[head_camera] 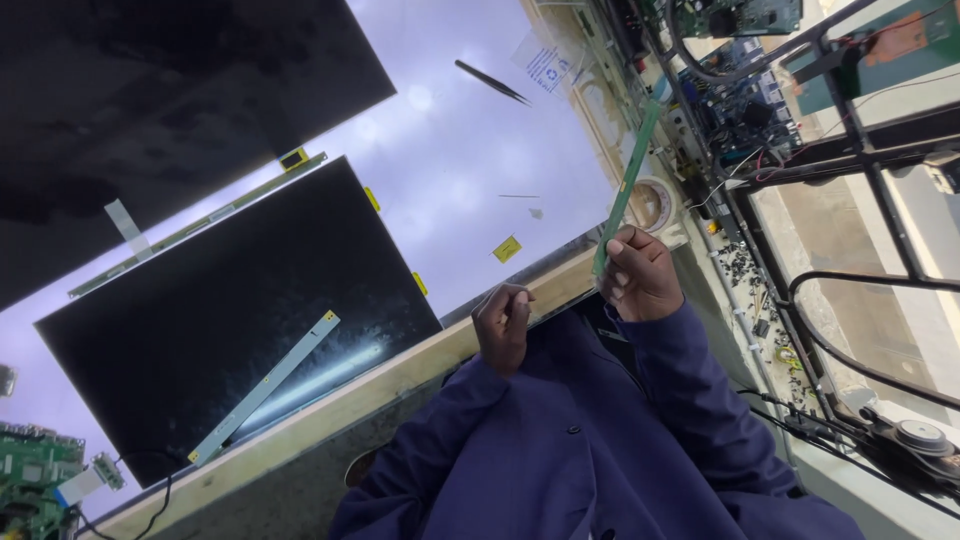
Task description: Preparing a small electronic component by applying adhesive tape and trimming it with scissors at a repair workbench.
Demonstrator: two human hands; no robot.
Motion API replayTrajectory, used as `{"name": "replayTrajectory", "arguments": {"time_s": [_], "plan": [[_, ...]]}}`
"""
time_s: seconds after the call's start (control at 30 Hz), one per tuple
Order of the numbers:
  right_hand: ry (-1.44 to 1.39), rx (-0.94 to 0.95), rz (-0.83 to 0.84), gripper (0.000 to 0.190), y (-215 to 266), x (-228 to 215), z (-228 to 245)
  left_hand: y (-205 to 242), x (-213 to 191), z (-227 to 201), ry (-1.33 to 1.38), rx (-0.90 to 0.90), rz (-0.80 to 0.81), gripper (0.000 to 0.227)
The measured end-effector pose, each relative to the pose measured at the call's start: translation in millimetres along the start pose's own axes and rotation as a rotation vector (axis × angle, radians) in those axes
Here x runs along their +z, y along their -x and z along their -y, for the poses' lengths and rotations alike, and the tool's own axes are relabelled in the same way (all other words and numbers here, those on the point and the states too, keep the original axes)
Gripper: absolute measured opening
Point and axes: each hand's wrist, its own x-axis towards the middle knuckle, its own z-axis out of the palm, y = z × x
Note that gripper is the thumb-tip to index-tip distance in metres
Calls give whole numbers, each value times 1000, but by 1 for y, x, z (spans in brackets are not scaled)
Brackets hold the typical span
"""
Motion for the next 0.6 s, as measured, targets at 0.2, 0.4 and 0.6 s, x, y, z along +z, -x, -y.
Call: {"name": "replayTrajectory", "arguments": {"time_s": [0.2,0.4,0.6], "plan": [[338,-287,-13,10,35,19,-29,-20,8,-69,245,-1,206,11],[617,-328,136,6,30,3,-69,-21,-5,-39,219,-115,193,20],[829,-413,135,15,-58,-33,-121,-43,-35,90,-466,208,122,10]]}}
